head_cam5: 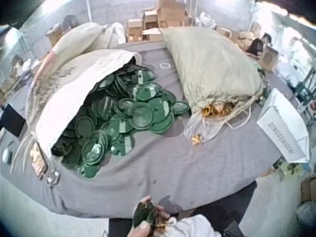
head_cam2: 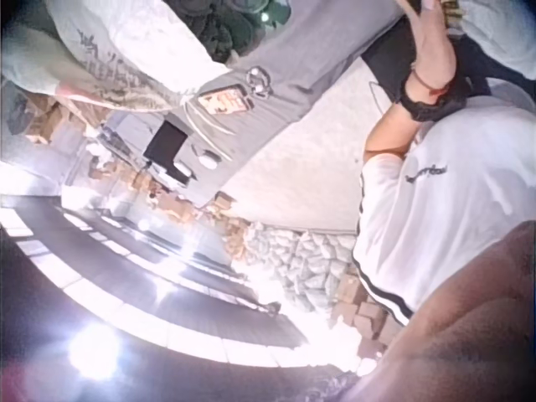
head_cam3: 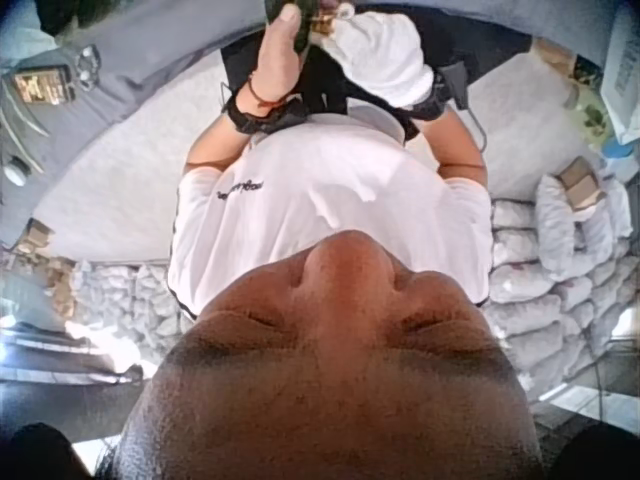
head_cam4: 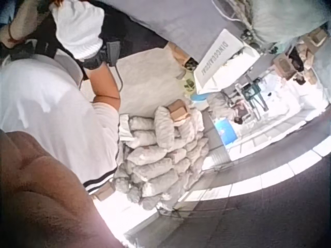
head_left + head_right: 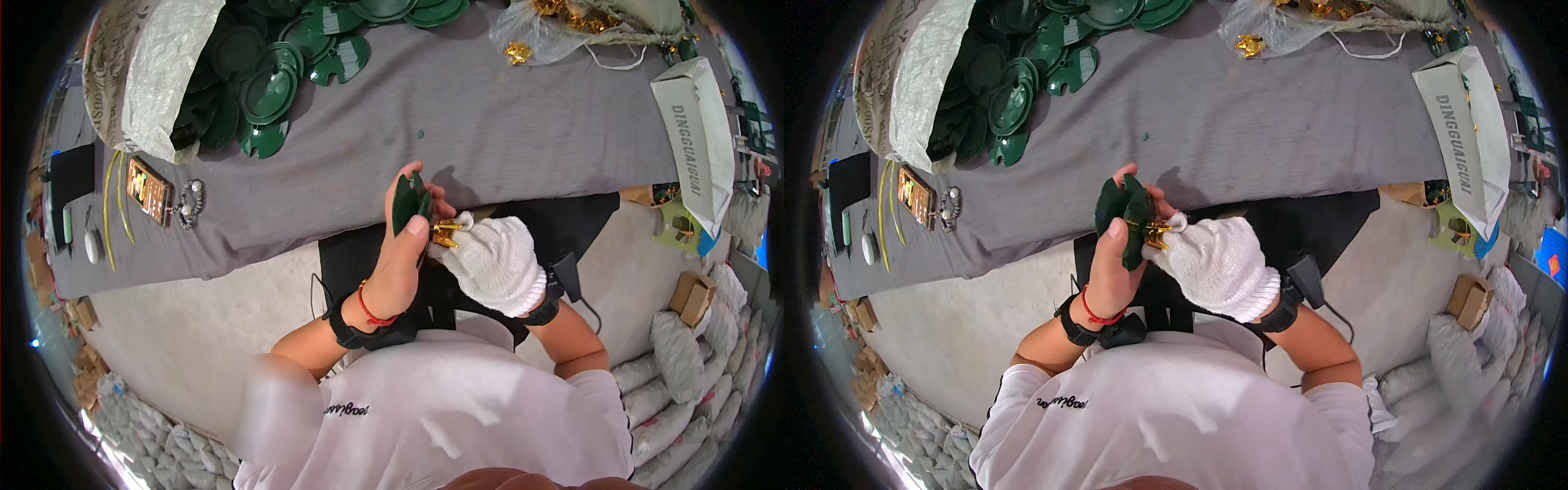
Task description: Assembling gold-colored caps onto green plastic disks in a factory setting.
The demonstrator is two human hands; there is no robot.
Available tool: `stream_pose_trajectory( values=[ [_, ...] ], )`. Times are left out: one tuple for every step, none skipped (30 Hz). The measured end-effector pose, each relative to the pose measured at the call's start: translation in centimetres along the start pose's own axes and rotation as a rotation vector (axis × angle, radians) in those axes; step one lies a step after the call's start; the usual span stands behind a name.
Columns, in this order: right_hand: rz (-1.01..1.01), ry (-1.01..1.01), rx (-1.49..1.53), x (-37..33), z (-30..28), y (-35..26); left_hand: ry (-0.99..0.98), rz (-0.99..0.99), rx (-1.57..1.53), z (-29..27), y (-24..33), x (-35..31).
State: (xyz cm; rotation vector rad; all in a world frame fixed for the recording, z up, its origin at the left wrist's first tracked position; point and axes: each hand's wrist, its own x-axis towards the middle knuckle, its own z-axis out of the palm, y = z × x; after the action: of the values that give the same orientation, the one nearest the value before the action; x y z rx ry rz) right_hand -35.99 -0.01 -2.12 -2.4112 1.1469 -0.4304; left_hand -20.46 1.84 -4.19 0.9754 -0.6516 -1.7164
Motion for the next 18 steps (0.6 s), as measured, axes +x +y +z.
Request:
stream_pose_trajectory(
  values=[
    [-0.013, -0.091, -0.051, -0.1, 0.0, 0.2, 0.018, -0.001, -0.002, 0.1, -0.3, 0.1],
    [-0.007, -0.093, -0.048, -0.1, 0.1, 0.1, 0.037, -0.002, -0.004, 0.2, -0.5, 0.2],
    [0.120, -0.009, 0.259, 0.0, 0.3, 0.0, 0.035, -0.008, -0.006, 0.0, -0.9, 0.4],
    [0.248, 0.079, 0.564, 0.1, 0.3, -0.3, 0.001, 0.105, 0.092, -0.4, -1.4, 0.6],
    [0.452, 0.052, 0.924, 0.0, -0.2, -0.8, -0.034, 0.218, 0.189, -0.7, -1.8, 0.8],
    [0.665, -0.092, 1.096, 0.6, -1.2, -0.8, -0.080, 0.238, 0.244, -1.2, -1.9, 0.8],
    [0.877, -0.241, 1.260, 1.2, -2.1, -0.7, -0.080, 0.238, 0.241, -1.4, -1.7, 0.8],
    [0.879, -0.242, 1.257, 1.3, -2.5, -0.6, -0.145, 0.251, 0.326, -1.5, -1.5, 0.9],
    [0.914, -0.260, 1.218, 1.2, -2.9, -0.7, -0.214, 0.261, 0.411, -1.6, -1.3, 0.9],
    [0.948, -0.279, 1.178, 0.9, -3.2, -0.8, -0.248, 0.288, 0.429, -1.7, -1.2, 1.2],
    [0.953, -0.276, 1.176, -0.2, -2.5, -0.9, -0.252, 0.286, 0.425, -1.9, -1.3, 1.2],
    [0.643, -0.037, 0.977, -1.9, -0.8, -0.6, -0.197, 0.336, 0.312, -2.1, -1.3, 1.4],
    [0.335, 0.186, 0.760, -3.3, 0.7, 0.3, -0.144, 0.385, 0.196, -2.2, -1.3, 1.7],
    [0.218, 0.073, 0.606, -4.2, 1.4, 1.9, -0.006, 0.342, 0.155, -2.2, -0.9, 1.7],
    [0.218, 0.073, 0.601, -4.2, 1.1, 2.4, 0.066, 0.351, 0.138, -2.2, -0.2, 1.8],
    [0.188, 0.008, 0.332, -4.1, 0.9, 2.7, 0.077, 0.370, 0.121, -2.7, 0.0, 1.9],
    [0.156, -0.057, 0.064, -4.0, 0.7, 2.9, 0.090, 0.388, 0.105, -3.1, 0.0, 1.9],
    [0.187, -0.072, 0.068, -3.2, -0.2, 2.8, 0.093, 0.393, 0.106, -3.0, -0.1, 1.8]
  ],
)
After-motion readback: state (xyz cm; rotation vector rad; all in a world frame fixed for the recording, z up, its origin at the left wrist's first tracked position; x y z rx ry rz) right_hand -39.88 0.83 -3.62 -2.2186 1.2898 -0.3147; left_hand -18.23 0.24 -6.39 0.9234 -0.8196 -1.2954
